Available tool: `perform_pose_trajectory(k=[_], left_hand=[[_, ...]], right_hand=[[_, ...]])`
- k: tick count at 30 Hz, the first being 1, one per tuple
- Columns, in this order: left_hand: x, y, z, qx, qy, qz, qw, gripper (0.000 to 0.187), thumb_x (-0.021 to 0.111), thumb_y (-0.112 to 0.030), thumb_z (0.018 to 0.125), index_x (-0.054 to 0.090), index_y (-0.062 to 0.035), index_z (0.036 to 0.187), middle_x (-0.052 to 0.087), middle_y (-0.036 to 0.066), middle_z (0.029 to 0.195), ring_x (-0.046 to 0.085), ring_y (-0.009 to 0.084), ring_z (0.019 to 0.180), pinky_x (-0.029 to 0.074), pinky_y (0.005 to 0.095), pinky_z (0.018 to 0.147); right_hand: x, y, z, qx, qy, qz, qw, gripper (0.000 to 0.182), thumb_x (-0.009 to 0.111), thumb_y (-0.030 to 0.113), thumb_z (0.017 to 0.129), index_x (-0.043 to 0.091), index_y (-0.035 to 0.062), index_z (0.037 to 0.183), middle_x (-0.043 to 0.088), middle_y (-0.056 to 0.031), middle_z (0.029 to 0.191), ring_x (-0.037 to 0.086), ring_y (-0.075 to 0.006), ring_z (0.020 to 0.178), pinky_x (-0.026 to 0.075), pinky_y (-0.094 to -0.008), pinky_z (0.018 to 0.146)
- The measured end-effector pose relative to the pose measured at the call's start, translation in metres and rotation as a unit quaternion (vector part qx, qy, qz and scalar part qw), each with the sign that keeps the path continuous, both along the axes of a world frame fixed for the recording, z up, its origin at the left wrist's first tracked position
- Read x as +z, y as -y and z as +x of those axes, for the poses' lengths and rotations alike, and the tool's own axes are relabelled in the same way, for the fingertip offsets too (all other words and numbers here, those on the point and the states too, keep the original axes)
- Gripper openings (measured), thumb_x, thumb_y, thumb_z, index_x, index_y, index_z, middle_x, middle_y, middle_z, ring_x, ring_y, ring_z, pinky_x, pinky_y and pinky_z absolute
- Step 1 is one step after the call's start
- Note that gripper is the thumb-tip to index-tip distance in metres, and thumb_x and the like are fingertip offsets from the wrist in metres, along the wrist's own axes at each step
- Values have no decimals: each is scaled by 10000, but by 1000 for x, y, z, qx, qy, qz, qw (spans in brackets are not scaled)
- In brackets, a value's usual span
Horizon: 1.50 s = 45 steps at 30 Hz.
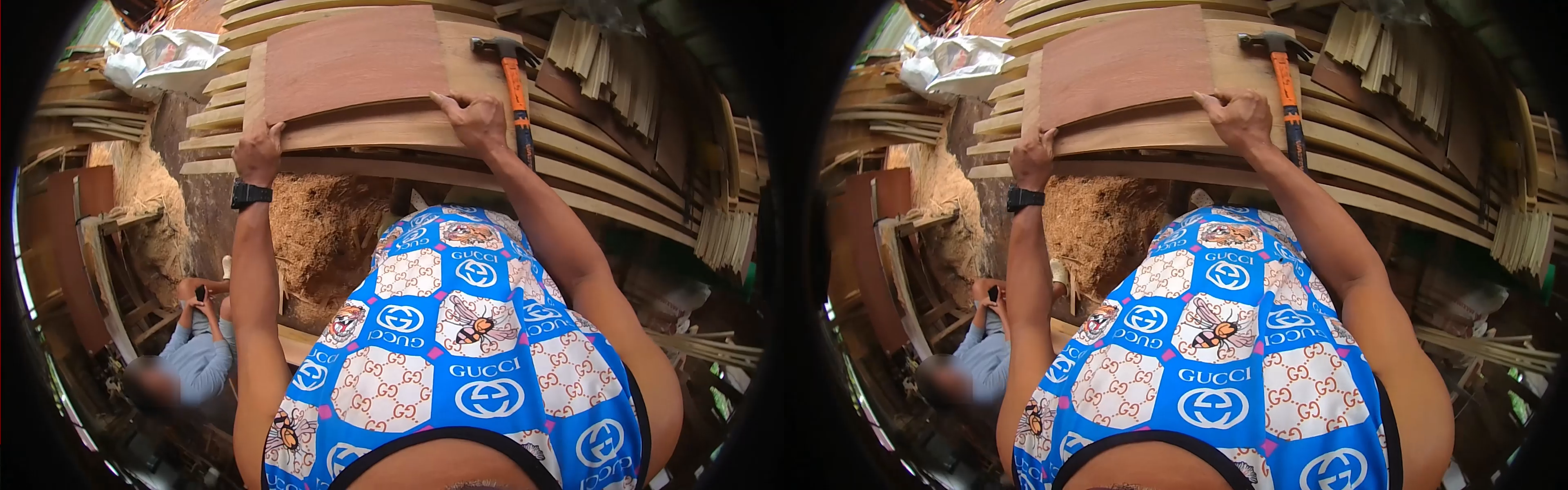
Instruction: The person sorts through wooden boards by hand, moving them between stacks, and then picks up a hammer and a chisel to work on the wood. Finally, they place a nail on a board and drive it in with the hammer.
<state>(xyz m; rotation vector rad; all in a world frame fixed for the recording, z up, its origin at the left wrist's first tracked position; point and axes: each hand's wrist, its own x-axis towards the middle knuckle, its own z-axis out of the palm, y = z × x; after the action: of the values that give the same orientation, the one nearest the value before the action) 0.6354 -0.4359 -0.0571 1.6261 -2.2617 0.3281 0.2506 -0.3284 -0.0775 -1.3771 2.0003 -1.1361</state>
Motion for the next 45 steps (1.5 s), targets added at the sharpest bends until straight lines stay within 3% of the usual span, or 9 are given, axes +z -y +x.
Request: perform_pose_trajectory(k=[3,6,10,13,15,18,23,33,45], left_hand=[[15,-5,-9,11,-55,80,995,477,723,-512,899,696,-36,912,705,213,744,711,405,667,563,484,582],[30,-16,-32,85,-104,82,988,509,800,-506,838,705,-6,828,703,194,739,704,374,673,561,447,641],[14,-21,-58,221,-222,5,950,562,858,-512,770,697,10,905,717,214,799,713,380,741,568,446,681],[7,-21,-67,286,-337,42,896,642,896,-490,727,665,37,1011,725,239,865,723,384,822,570,453,716],[6,-25,-75,300,-409,16,862,681,925,-398,724,612,65,1114,728,220,826,734,351,783,572,432,692],[11,-35,-81,301,-473,3,828,657,938,-303,726,592,82,1130,729,190,784,736,317,723,573,401,659],[24,-45,-86,316,-504,7,804,700,930,-248,730,578,73,1243,716,140,728,723,287,654,557,383,605],[30,-47,-92,259,-505,-13,823,597,914,-234,755,638,49,1202,694,115,672,696,241,587,531,356,554],[18,-38,-86,229,-517,16,824,561,898,-210,789,623,61,1196,701,95,677,668,168,566,511,316,518]], right_hand=[[2,5,0,-5,2,31,1000,410,769,474,837,818,72,901,737,-131,718,731,-259,698,542,-373,677],[16,6,1,-14,1,65,998,434,789,475,827,814,47,891,738,-105,702,706,-202,661,529,-351,658],[25,9,0,-38,33,123,991,399,831,392,848,795,-5,820,672,-28,636,601,-84,594,463,-262,575],[26,10,0,-32,57,100,993,358,844,320,852,779,-28,798,673,-34,660,594,-88,601,453,-250,577],[31,7,5,-31,79,103,991,337,842,297,857,779,-32,814,674,-32,674,593,-90,603,451,-249,579],[51,-5,12,-38,91,84,992,309,841,263,863,778,-39,847,675,-34,697,590,-92,606,448,-245,580],[54,-7,18,-63,91,73,991,290,808,226,895,771,-58,852,661,-41,670,579,-70,575,430,-226,538],[68,-8,-1,-37,52,91,994,274,806,207,895,784,-66,920,662,-37,669,580,-71,584,430,-222,554],[61,-8,6,-57,117,74,989,296,805,230,893,773,-61,843,644,-30,646,557,-68,558,420,-234,531]])
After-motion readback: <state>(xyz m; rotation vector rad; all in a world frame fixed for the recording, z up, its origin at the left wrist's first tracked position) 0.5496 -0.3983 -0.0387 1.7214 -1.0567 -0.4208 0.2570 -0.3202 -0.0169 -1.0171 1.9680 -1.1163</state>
